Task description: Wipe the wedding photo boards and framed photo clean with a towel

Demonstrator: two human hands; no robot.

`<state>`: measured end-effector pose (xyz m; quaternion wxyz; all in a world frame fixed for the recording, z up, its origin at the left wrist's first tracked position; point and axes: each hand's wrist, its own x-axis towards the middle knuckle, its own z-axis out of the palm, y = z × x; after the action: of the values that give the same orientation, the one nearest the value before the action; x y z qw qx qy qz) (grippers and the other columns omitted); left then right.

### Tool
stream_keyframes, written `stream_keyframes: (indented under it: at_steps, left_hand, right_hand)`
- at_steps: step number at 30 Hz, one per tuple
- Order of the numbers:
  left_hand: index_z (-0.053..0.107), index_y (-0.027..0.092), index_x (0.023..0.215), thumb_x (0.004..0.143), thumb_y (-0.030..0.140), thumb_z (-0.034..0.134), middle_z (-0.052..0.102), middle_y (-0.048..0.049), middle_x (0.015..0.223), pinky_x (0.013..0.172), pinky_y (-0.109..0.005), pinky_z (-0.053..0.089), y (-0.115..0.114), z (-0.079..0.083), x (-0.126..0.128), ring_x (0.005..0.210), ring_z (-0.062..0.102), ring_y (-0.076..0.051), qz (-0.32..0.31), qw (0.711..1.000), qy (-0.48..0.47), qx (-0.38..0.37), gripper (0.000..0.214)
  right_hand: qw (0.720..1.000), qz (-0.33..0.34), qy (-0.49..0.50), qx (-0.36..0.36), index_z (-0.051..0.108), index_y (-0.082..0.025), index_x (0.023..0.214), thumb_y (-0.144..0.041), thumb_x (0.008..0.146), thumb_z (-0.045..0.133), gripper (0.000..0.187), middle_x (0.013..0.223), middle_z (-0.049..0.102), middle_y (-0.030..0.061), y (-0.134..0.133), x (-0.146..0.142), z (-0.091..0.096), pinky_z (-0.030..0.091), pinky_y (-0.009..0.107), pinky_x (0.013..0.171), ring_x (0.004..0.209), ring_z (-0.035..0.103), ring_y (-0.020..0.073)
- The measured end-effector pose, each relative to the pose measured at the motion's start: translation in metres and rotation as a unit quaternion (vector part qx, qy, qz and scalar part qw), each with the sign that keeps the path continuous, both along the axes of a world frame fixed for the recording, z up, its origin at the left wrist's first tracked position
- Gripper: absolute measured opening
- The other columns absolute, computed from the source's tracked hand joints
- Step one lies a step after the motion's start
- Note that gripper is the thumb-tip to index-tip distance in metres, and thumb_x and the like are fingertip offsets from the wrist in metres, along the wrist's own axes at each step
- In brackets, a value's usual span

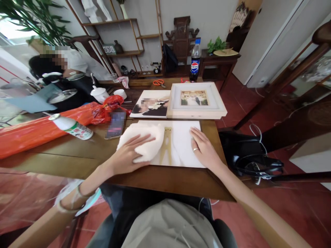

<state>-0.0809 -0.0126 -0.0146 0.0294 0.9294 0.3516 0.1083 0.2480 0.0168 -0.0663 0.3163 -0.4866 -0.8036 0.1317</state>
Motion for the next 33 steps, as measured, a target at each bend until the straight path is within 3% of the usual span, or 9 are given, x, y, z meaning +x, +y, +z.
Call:
stream_keyframes:
  at_steps: [4, 9, 13, 19, 22, 25, 29, 33]
  left_hand:
    - [0.075, 0.020, 0.087, 0.093, 0.035, 0.053, 0.039, -0.0041, 0.152, 0.117, -0.049, 0.027, 0.023, -0.005, 0.004, 0.143, 0.032, -0.027, 0.011, 1.000, 0.006, 0.013, 0.027]
    - [0.074, 0.020, 0.092, 0.092, 0.025, 0.052, 0.036, -0.0021, 0.153, 0.118, -0.051, 0.024, 0.022, -0.006, 0.005, 0.145, 0.027, -0.027, 0.019, 0.999, 0.023, 0.010, 0.023]
    - [0.074, 0.020, 0.086, 0.091, 0.022, 0.051, 0.037, -0.0002, 0.153, 0.119, -0.051, 0.021, 0.001, -0.003, 0.006, 0.145, 0.028, -0.026, 0.020, 1.000, 0.015, 0.002, 0.023]
    - [0.072, 0.023, 0.077, 0.088, 0.025, 0.056, 0.033, 0.0017, 0.155, 0.119, -0.053, 0.017, -0.048, -0.004, 0.008, 0.146, 0.024, -0.027, -0.012, 0.999, -0.022, -0.020, 0.020]
    - [0.071, 0.022, 0.078, 0.086, 0.023, 0.057, 0.033, 0.0006, 0.155, 0.120, -0.052, 0.017, -0.057, -0.005, 0.007, 0.146, 0.025, -0.028, -0.018, 0.999, -0.022, -0.018, 0.016]
    - [0.072, 0.021, 0.080, 0.089, 0.030, 0.056, 0.038, -0.0003, 0.153, 0.120, -0.049, 0.020, -0.046, -0.004, 0.007, 0.143, 0.031, -0.026, 0.003, 1.000, -0.014, -0.008, 0.020]
    - [0.074, 0.020, 0.092, 0.086, 0.045, 0.063, 0.039, -0.0052, 0.152, 0.118, -0.049, 0.026, -0.013, 0.004, 0.008, 0.141, 0.036, -0.029, 0.060, 0.998, 0.008, -0.022, 0.029]
    - [0.073, 0.020, 0.098, 0.088, 0.052, 0.058, 0.039, -0.0058, 0.152, 0.117, -0.051, 0.027, 0.018, 0.008, 0.009, 0.142, 0.033, -0.030, 0.050, 0.997, 0.028, -0.047, 0.037]
  right_hand:
    - [1.000, 0.003, 0.001, -0.001, 0.050, -0.014, 0.138, -0.032, 0.099, 0.036, 0.045, 0.146, 0.047, 0.0140, 0.001, 0.001, -0.001, 0.032, 0.049, 0.116, 0.139, 0.037, 0.0245]
    - [1.000, 0.004, 0.002, -0.003, 0.051, -0.014, 0.137, -0.033, 0.098, 0.036, 0.046, 0.146, 0.047, 0.0139, 0.002, 0.002, -0.001, 0.031, 0.049, 0.116, 0.139, 0.037, 0.0250]
    - [1.000, 0.003, 0.004, -0.001, 0.051, -0.014, 0.137, -0.034, 0.098, 0.037, 0.046, 0.145, 0.048, 0.0144, 0.002, 0.001, 0.000, 0.031, 0.049, 0.116, 0.139, 0.037, 0.0255]
    - [1.000, 0.003, -0.001, -0.007, 0.051, -0.014, 0.137, -0.034, 0.098, 0.036, 0.047, 0.146, 0.047, 0.0138, 0.003, 0.003, -0.002, 0.029, 0.046, 0.117, 0.139, 0.036, 0.0245]
    - [1.000, 0.009, 0.002, 0.000, 0.051, -0.014, 0.137, -0.034, 0.098, 0.036, 0.046, 0.146, 0.047, 0.0140, 0.005, 0.004, -0.004, 0.030, 0.047, 0.117, 0.139, 0.037, 0.0251]
    - [1.000, 0.011, 0.002, 0.001, 0.051, -0.015, 0.137, -0.033, 0.098, 0.036, 0.046, 0.146, 0.047, 0.0140, 0.006, 0.004, -0.005, 0.031, 0.049, 0.116, 0.139, 0.037, 0.0256]
    - [1.000, 0.012, 0.002, 0.001, 0.052, -0.011, 0.136, -0.033, 0.097, 0.036, 0.047, 0.144, 0.048, 0.0165, 0.006, 0.004, -0.005, 0.030, 0.048, 0.116, 0.138, 0.037, 0.0255]
    - [1.000, 0.010, 0.004, 0.002, 0.053, -0.015, 0.136, -0.033, 0.097, 0.037, 0.046, 0.144, 0.049, 0.0143, 0.007, 0.004, -0.005, 0.031, 0.049, 0.116, 0.138, 0.038, 0.0249]
